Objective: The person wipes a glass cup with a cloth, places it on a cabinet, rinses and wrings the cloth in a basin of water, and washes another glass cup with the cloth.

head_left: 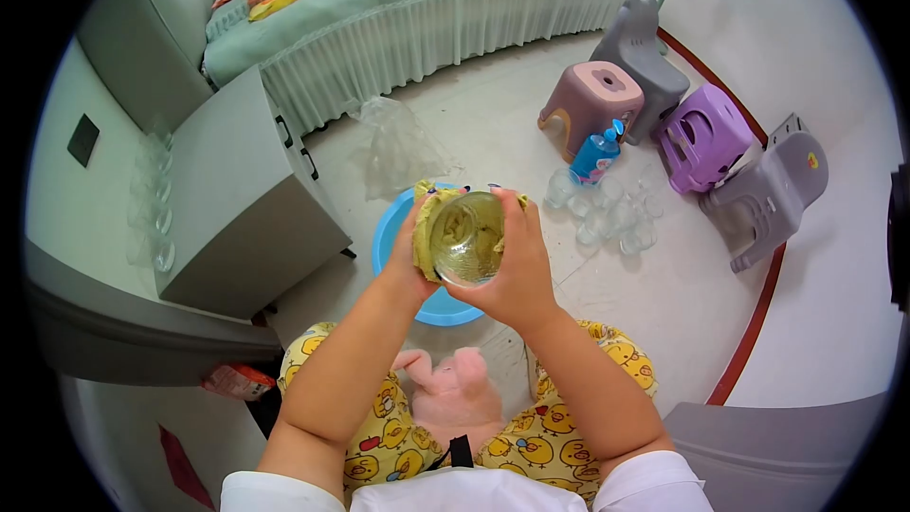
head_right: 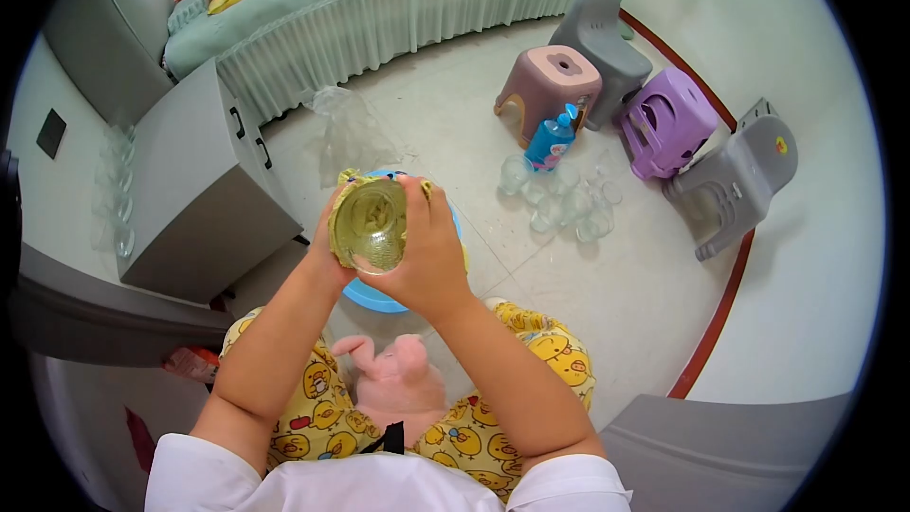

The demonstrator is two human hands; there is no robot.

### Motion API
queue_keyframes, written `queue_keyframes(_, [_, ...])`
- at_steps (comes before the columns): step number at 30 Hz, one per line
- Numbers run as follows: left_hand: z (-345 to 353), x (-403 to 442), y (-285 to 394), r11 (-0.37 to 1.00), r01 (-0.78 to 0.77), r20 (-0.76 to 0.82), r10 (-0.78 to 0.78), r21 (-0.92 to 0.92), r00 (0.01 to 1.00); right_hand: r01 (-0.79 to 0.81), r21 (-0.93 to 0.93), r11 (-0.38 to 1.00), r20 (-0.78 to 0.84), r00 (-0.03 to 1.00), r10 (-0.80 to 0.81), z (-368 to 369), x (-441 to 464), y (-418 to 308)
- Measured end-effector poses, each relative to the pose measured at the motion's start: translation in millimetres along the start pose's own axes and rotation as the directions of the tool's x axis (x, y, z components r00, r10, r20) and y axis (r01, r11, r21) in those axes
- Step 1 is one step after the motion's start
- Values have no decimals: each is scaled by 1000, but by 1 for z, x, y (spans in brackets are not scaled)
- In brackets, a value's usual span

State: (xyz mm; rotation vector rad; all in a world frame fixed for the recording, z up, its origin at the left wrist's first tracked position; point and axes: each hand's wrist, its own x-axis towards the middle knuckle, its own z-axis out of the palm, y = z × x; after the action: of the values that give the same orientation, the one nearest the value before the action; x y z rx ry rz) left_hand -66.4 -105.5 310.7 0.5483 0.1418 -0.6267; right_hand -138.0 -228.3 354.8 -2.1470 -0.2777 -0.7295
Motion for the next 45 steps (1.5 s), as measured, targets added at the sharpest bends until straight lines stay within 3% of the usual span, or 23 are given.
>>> queue_keyframes(7, [-13,11,-3,995,-83,-5,84,60,996,56,-90,994,-64,996,-61,2,-4,-1])
queue_keyframes(15, [3,6,0,943,-206,-307,284,262,908,-50,-21,999,-37,998,49,0,-7,2])
queue_keyframes(25, [13,5,-3,890,-322,-283,416,322,864,-9,-28,1000,-97,995,6,-3,-5,0])
queue_keyframes(27, [14,7,-4,888,-337,-284,426,313,859,-7,-201,980,-122,992,-18,-5,-4,0])
queue_keyframes(31, [24,3,-9,900,-313,-288,401,304,870,-12,-280,960,-161,986,-35,-3,-2,6])
queue_keyframes(36, [23,5,-12,937,-284,-258,331,201,908,-180,1,984,-109,978,179,5,-2,18])
queue_keyframes(40, [21,6,-12,951,-262,-270,300,166,915,-217,28,976,-100,971,219,8,-3,21])
queue_keyframes(42, [13,10,-14,948,-276,-258,310,161,915,-357,294,887,-50,921,387,14,-6,32])
queue_keyframes(43, [11,10,-14,947,-278,-259,312,159,914,-356,293,887,-47,922,385,15,-7,34])
queue_keyframes(45, [11,8,-10,966,-244,-230,258,89,938,-468,572,674,80,850,521,17,-7,35])
